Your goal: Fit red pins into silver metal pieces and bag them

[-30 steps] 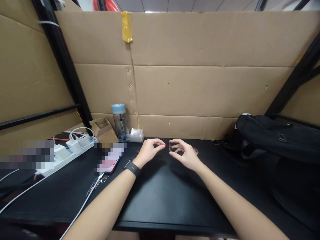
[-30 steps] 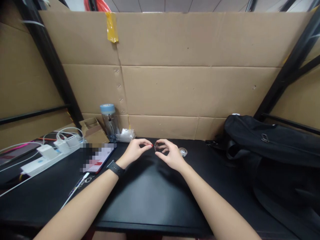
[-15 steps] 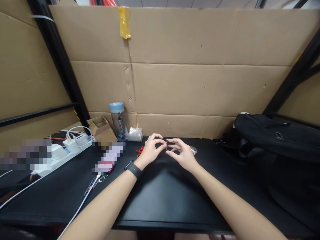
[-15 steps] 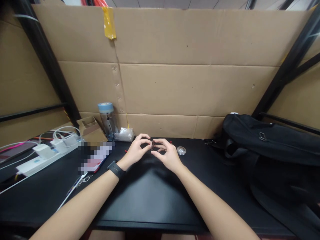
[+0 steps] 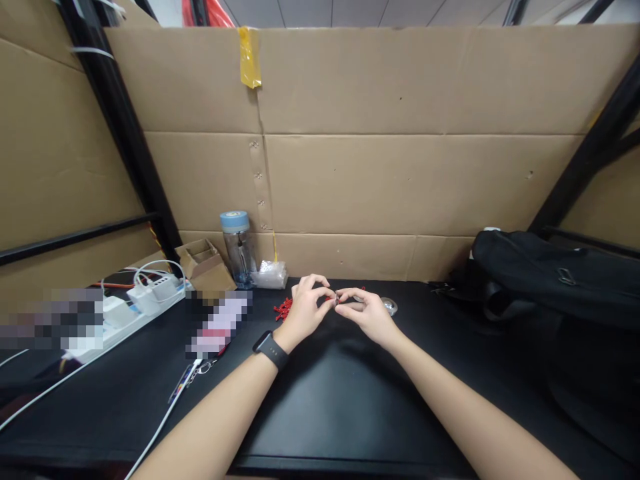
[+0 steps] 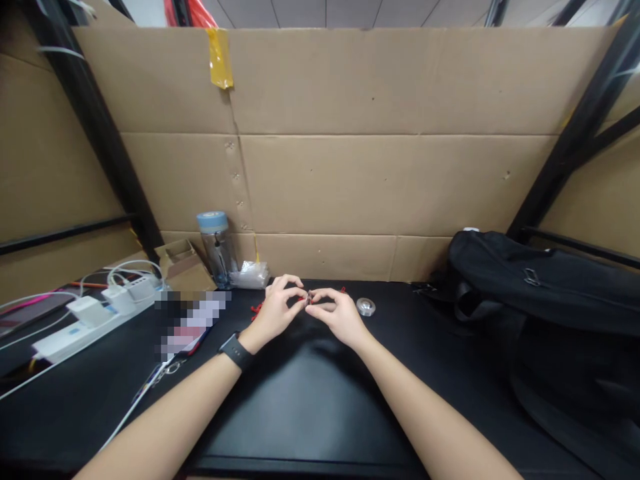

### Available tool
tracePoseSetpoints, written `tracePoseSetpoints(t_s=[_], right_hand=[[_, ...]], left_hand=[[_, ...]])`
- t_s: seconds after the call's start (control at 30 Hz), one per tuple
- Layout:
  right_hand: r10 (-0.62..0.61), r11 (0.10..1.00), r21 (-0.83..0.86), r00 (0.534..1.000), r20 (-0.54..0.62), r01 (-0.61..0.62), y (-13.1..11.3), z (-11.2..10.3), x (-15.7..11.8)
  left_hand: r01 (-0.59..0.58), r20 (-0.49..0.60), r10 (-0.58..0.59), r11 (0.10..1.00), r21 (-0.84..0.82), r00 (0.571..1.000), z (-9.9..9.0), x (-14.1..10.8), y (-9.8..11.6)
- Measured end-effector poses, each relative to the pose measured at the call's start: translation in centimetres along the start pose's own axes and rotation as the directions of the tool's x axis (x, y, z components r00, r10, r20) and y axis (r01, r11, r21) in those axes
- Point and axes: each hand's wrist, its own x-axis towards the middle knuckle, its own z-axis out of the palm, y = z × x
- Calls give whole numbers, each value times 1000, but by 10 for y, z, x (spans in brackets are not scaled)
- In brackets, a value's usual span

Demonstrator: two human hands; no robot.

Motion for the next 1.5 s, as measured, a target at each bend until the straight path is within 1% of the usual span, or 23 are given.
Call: tracePoseSetpoints(t_s=[0.07, 0.13, 0.23, 0.33, 0.37, 0.43, 0.47, 0.53, 0.6, 0.67, 0.87, 0.97, 1.03, 1.07, 1.13, 1.23, 1.3, 1.4, 1.5], right_hand=[[7, 999, -43, 1000, 16, -6, -1, -3, 1], [0, 992, -123, 1000, 12, 2, -1, -6, 1], [-65, 964, -259, 998, -17, 58, -2, -9, 2], [-124, 922, -369, 992, 8, 119, -2, -11, 2], [-144, 895, -421, 989, 37, 146, -2, -11, 1], [-189, 813, -540, 976, 111, 219, -2, -13, 0], [-206, 766, -591, 967, 147, 253, -1, -14, 0], [-220, 696, -653, 954, 202, 298, -2, -15, -1], [-211, 674, -671, 951, 227, 309, -2, -17, -1], [-200, 671, -673, 950, 239, 311, -3, -20, -1], [-154, 701, -652, 954, 257, 289, 2, -21, -1], [-144, 723, -617, 942, 304, 310, 4, -20, 0], [-153, 720, -615, 938, 312, 322, 6, -23, 3], [-163, 709, -628, 942, 294, 319, 7, -27, 5], [-178, 666, -693, 961, 213, 277, 10, -38, 10], [-160, 555, -821, 986, 53, 134, 16, -58, 15], [-129, 477, -877, 992, -8, 55, 21, -68, 16], [-47, 390, -921, 999, 6, 24, 27, -74, 14], [37, 349, -937, 998, 40, 25, 32, -72, 12]], left_hand=[[4, 6, -4, 1000, 8, 1000, -1, 0, 0], [0, 18, 0, 1000, 7, 1000, -1, 0, 0], [-8, 37, 9, 1000, -5, 999, 1, -1, 2], [-8, 81, 9, 1000, -20, 997, 1, -1, 3], [3, 93, 0, 1000, -27, 996, 0, 0, 4], [28, 125, -22, 999, -46, 992, -3, 0, 4], [32, 160, -23, 998, -54, 987, -4, -1, 4], [6, 269, 9, 999, -54, 963, -5, -2, 3], [-35, 372, 43, 999, -28, 927, -3, -4, 2], [-46, 414, 40, 999, 4, 909, 1, -6, 1], [-56, 443, 27, 997, 54, 896, 7, -8, -3], [-63, 441, 18, 994, 88, 898, 7, -9, -5], [-60, 444, 7, 993, 105, 896, 8, -9, -6], [-52, 439, -4, 992, 116, 898, 9, -9, -7], [-19, 398, -40, 990, 142, 916, 10, -8, -7], [29, 306, -80, 985, 170, 949, 9, -7, -7], [13, 294, -67, 983, 181, 954, 5, -7, -8], [-65, 366, -16, 976, 207, 930, -1, -8, -12], [-109, 431, -8, 963, 245, 902, -2, -11, -17]])
